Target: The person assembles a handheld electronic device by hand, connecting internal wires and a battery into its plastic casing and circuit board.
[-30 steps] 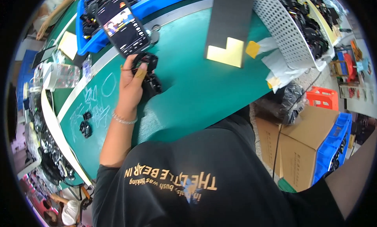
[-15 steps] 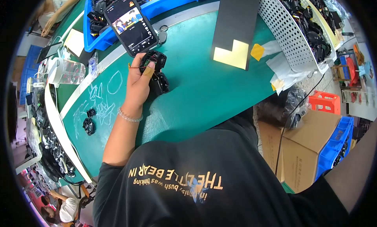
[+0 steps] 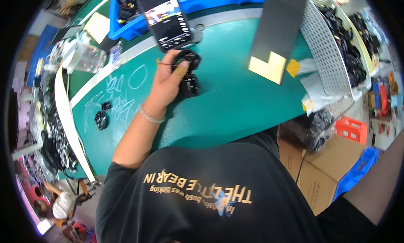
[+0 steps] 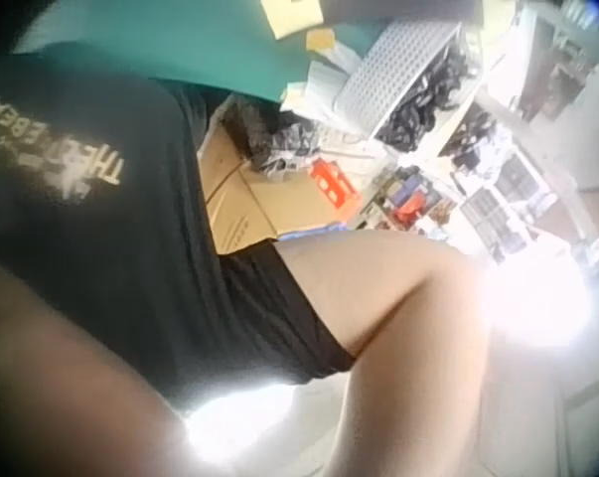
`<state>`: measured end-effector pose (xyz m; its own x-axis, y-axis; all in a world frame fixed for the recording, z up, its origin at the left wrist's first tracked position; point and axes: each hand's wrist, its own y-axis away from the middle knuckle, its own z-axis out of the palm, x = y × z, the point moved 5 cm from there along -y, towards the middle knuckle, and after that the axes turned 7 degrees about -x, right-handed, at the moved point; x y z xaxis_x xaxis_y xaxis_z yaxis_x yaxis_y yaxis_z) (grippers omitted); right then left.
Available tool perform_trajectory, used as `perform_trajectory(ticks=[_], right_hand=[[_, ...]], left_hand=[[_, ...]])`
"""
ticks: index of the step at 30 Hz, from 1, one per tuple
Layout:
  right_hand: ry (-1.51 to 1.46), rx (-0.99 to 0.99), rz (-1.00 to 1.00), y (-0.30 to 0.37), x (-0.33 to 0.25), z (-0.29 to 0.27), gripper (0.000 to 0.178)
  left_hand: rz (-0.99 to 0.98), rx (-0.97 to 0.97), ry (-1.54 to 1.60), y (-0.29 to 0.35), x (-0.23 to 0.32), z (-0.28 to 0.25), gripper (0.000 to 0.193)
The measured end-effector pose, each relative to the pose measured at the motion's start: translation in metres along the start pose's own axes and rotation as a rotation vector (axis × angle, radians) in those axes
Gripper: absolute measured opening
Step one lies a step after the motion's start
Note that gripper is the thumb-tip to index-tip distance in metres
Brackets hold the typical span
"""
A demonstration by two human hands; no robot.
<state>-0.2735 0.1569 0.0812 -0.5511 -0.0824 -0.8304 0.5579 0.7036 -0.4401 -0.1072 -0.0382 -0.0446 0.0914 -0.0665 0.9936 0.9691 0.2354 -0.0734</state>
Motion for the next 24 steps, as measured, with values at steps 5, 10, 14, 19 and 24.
perform_trajectory(ticks=[5,10,14,19,24], right_hand=[[-0.062,-0.106,-0.043,-0.035,-0.008,0.029,0.023],[-0.121,-0.147,-0.036,-0.040,-0.006,0.057,0.023],[-0.129,-0.144,-0.015,-0.051,-0.019,0.066,0.023],[-0.143,-0.167,-0.017,-0.052,-0.015,0.069,0.022],[-0.170,-0.196,-0.024,-0.058,-0.022,0.090,0.022]], left_hand=[[-0.135,-0.042,0.143,0.003,-0.004,0.000,0.010],[-0.099,-0.056,0.088,0.008,-0.002,-0.005,0.012],[-0.137,-0.062,0.197,0.004,-0.002,-0.002,0.012],[-0.064,-0.025,0.171,-0.002,0.000,-0.006,0.011],[-0.020,0.080,0.235,0.000,-0.001,-0.015,0.012]])
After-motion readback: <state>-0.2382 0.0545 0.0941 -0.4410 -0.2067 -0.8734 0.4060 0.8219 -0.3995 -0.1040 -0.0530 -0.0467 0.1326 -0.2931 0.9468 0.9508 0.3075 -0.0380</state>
